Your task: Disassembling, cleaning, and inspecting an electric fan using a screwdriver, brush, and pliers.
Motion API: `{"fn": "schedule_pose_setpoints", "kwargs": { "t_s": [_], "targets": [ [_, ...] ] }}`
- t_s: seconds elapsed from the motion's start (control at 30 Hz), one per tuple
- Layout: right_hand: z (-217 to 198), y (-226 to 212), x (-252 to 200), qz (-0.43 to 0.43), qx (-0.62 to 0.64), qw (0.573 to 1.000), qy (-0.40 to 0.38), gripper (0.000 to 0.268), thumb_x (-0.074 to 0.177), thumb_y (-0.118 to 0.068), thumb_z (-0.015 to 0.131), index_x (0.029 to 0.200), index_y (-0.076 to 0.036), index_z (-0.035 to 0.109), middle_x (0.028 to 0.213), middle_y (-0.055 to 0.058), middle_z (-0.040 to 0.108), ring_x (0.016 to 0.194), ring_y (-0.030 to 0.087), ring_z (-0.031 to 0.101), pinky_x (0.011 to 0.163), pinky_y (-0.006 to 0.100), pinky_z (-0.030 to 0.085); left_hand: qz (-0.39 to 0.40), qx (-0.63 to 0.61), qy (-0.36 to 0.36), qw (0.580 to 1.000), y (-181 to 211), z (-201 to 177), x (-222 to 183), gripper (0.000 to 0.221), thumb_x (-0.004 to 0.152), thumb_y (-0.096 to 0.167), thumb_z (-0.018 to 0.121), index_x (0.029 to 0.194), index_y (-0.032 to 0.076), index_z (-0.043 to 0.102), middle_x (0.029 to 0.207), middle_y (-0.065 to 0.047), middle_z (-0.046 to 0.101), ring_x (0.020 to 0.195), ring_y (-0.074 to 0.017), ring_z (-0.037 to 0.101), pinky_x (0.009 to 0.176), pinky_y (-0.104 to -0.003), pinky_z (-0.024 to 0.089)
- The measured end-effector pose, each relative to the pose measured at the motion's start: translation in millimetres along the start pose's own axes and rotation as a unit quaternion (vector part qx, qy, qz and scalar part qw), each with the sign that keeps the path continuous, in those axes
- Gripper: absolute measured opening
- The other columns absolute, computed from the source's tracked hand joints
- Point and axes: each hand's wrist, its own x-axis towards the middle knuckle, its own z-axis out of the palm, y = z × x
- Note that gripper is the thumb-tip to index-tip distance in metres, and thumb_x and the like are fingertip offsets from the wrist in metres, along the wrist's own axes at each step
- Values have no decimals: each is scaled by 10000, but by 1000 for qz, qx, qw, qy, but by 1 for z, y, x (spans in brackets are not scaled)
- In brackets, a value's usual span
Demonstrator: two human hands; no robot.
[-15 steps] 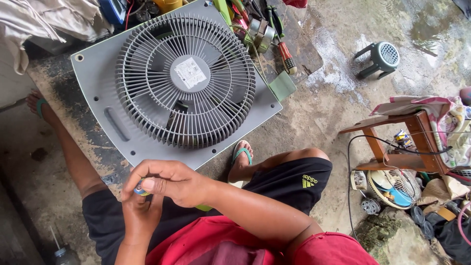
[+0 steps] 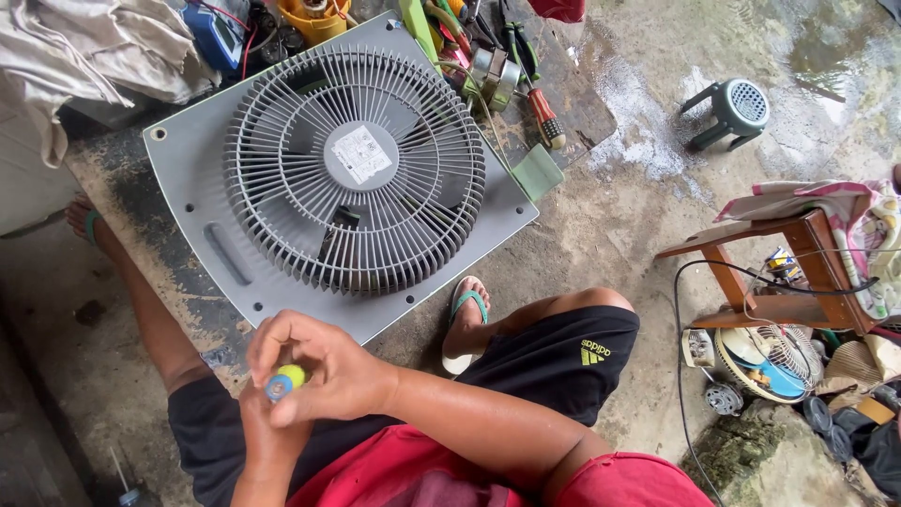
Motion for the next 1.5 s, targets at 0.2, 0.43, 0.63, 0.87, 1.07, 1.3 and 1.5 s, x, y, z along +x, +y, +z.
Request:
{"fn": "schedule_pose_setpoints", "kwargs": {
  "t_s": [0.2,0.43,0.63,0.87,1.07,1.3,1.5],
  "targets": [
    [-6,-8,-3,41,-40,997,-55,290,1098,-343,639,1270,-109,647,1152,43,694,1123,149,674,1076,301,540,17,-121,-4,993,35,-4,6,139,950,-11,561,880,78,480,794,-6,468,772,-115,497,669,-279,452],
    [-6,-9,-1,31,-176,982,-65,480,1174,-499,371,1183,-129,677,1162,52,646,1126,189,639,1129,339,506,115,-103,9,988,36,-13,0,258,922,79,642,1161,-5,593,1179,-151,619,1134,-248,667,916,-368,572],
    [5,1,-12,60,-131,989,17,412,996,-371,711,1290,-104,602,1196,-2,620,1096,81,617,989,233,508,-17,88,61,994,-23,10,-3,374,765,452,806,840,127,634,688,-35,671,697,-197,679,640,-415,482],
    [7,-25,5,-61,-246,967,6,244,1061,-241,624,1220,-67,560,1212,125,672,1141,258,680,1023,396,565,153,-1,34,988,33,-5,8,110,886,220,701,972,178,754,968,-47,733,935,-237,716,765,-378,527],
    [19,-57,16,-45,-435,895,-83,355,1092,-342,505,1277,-62,618,1231,164,596,1142,295,622,905,393,516,165,-80,37,982,41,-10,9,199,892,293,671,981,137,755,960,-79,758,929,-242,734,763,-364,543],
    [22,-43,18,-132,-532,835,-47,203,1045,-156,588,1171,-1,626,996,136,570,871,281,584,784,397,498,153,-81,40,984,56,-5,15,176,782,21,690,898,152,706,917,-2,706,788,-199,714,658,-325,520],
    [24,-43,9,-48,-527,847,-47,288,1045,-194,608,1302,-68,578,1006,102,606,939,260,610,838,397,518,178,-108,2,978,42,-10,13,224,792,-22,609,955,120,667,849,-26,663,739,-217,672,624,-325,482]
  ]
}}
